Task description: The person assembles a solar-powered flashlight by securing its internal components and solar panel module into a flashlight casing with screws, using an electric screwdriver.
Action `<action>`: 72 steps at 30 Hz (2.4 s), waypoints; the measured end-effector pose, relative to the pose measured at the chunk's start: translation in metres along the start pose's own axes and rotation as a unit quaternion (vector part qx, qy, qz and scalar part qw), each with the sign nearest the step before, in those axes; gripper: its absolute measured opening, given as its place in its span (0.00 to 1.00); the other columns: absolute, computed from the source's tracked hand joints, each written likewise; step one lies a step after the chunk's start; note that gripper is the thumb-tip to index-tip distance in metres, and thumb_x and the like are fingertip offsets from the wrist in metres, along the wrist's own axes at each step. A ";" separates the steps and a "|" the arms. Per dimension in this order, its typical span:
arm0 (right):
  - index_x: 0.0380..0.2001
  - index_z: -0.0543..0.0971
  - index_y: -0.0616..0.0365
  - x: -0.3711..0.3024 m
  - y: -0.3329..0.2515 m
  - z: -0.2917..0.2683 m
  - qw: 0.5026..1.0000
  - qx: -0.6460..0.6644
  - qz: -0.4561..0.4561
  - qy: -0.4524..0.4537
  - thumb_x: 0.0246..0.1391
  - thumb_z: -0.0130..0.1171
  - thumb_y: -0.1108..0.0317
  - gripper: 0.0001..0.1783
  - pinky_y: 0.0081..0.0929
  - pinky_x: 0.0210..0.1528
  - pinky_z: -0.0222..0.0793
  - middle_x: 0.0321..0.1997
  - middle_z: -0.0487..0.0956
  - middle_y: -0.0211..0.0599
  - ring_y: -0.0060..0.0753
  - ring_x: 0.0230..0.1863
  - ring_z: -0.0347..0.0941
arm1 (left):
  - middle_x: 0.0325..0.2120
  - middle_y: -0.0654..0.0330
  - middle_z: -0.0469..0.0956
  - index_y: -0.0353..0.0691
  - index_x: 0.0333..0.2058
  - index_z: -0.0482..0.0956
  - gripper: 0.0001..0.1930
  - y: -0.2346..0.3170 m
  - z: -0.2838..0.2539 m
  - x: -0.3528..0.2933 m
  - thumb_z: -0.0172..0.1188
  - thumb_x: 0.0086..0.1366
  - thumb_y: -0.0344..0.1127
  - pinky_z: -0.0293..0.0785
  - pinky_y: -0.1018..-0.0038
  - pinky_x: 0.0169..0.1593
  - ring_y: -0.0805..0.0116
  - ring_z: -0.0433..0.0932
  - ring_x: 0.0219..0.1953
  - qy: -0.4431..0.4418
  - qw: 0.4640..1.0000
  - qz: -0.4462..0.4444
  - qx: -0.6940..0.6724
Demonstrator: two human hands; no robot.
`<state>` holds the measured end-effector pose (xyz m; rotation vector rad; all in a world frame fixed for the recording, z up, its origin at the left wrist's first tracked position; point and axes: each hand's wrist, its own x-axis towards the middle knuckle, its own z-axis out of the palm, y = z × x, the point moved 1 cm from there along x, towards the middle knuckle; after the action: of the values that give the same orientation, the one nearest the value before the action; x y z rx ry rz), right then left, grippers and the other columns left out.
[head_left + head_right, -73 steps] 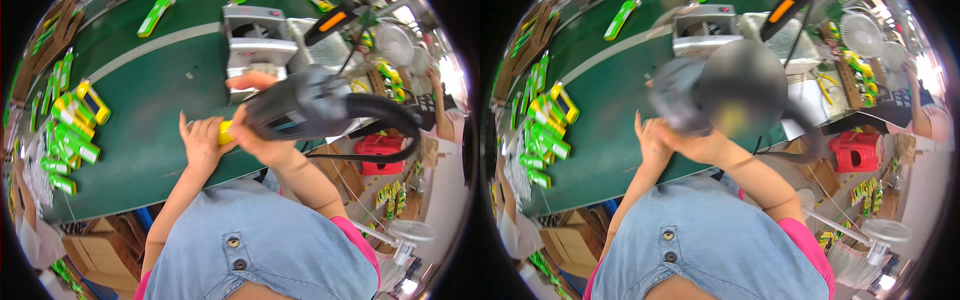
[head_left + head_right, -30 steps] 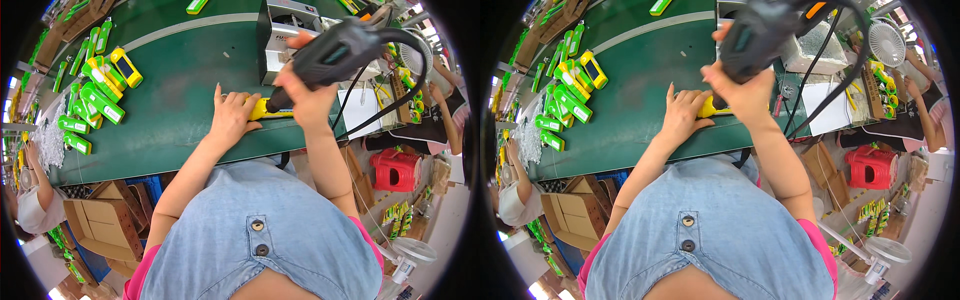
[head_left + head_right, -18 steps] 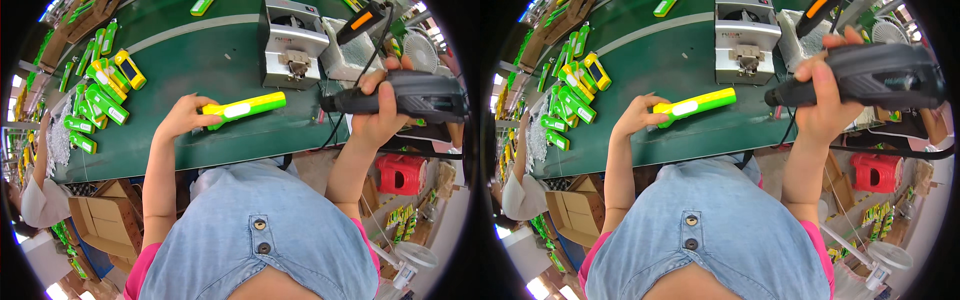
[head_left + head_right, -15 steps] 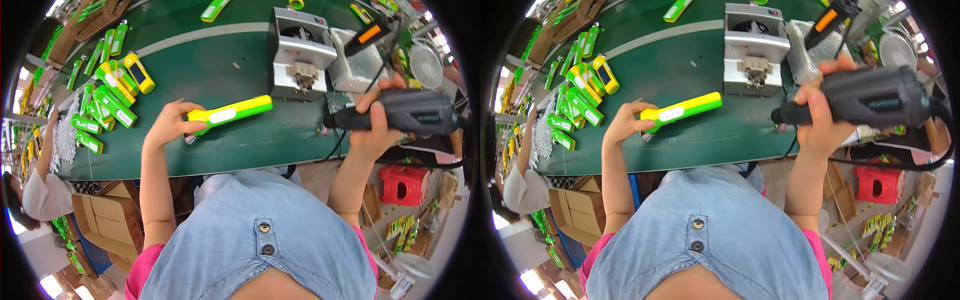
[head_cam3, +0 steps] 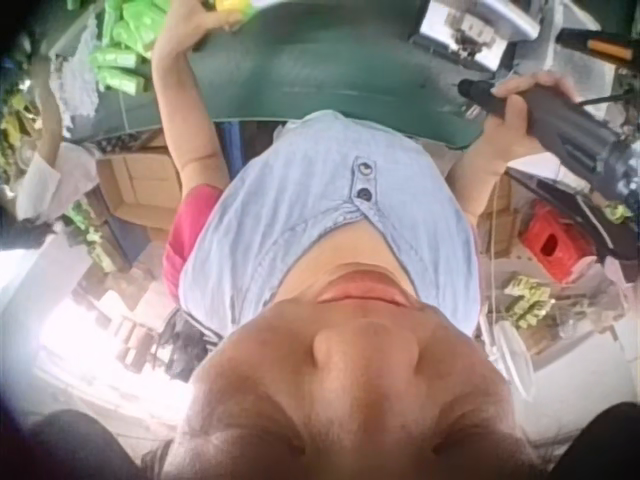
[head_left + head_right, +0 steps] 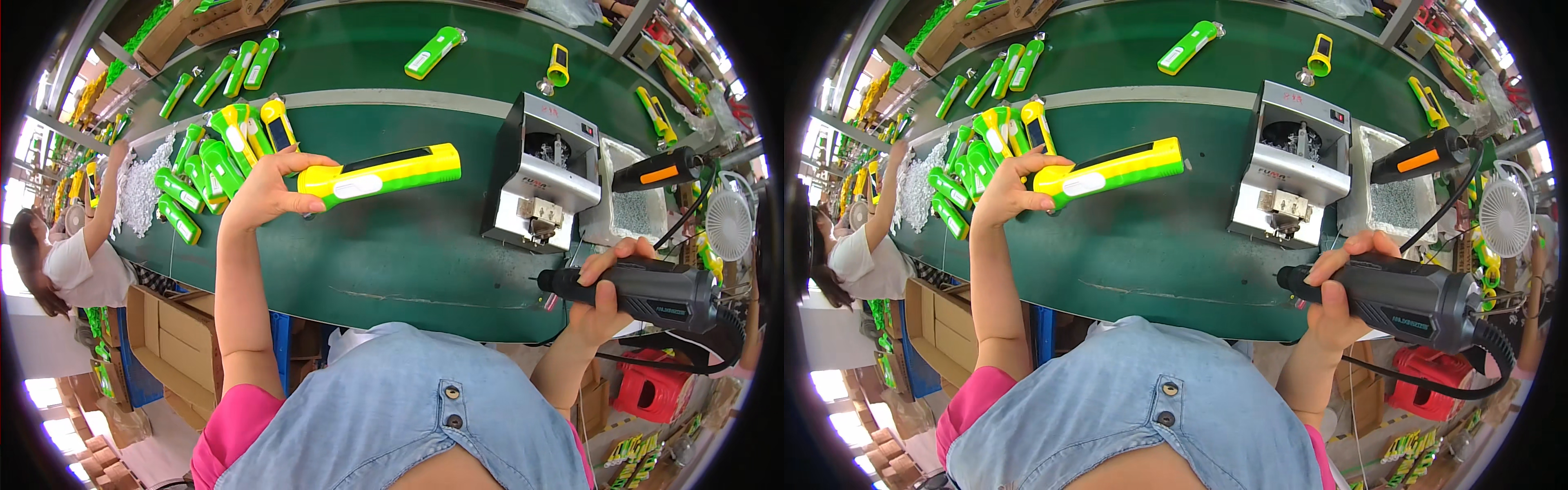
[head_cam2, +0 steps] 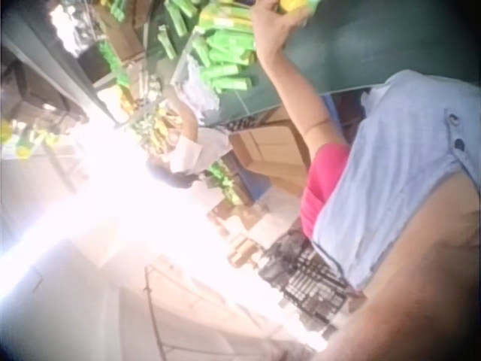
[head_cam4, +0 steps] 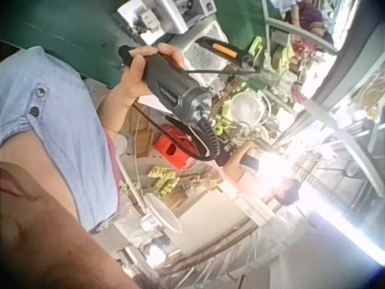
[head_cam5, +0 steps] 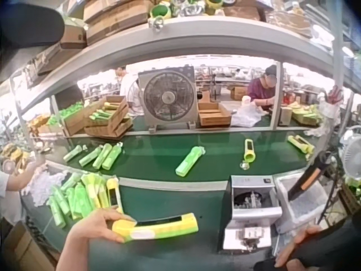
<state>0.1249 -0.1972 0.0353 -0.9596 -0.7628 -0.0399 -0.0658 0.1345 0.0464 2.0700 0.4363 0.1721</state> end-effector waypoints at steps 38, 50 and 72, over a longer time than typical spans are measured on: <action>0.47 0.63 0.58 0.006 0.005 -0.012 0.993 -0.109 0.028 0.047 0.40 0.66 0.70 0.30 0.23 0.23 0.66 0.37 0.64 0.38 0.31 0.22 0.71 | 0.57 0.63 0.57 0.52 0.52 0.63 0.25 -0.030 0.061 0.378 0.49 0.53 0.30 0.46 0.58 0.63 0.62 0.51 0.61 0.008 0.611 0.484 0.626; 0.46 0.63 0.59 -0.012 -0.013 -0.013 0.995 -0.079 0.025 0.063 0.37 0.67 0.65 0.33 0.19 0.23 0.63 0.35 0.64 0.37 0.27 0.20 0.69 | 0.23 0.51 0.70 0.35 0.38 0.63 0.21 0.100 0.042 0.168 0.56 0.41 0.26 0.65 0.61 0.34 0.50 0.71 0.30 -0.093 0.813 0.265 0.509; 0.46 0.66 0.73 0.024 -0.018 0.010 0.989 -0.087 -0.112 0.046 0.40 0.51 0.85 0.23 0.17 0.26 0.69 0.36 0.75 0.49 0.25 0.20 0.72 | 0.34 0.52 0.70 0.39 0.42 0.71 0.19 0.014 0.156 0.013 0.59 0.52 0.39 0.67 0.69 0.39 0.58 0.68 0.38 -0.187 0.940 0.087 0.271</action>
<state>0.1304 -0.1930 0.0663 -1.0251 -0.7875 -0.3498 -0.0042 0.0072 -0.0230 2.6097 0.0619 -0.2690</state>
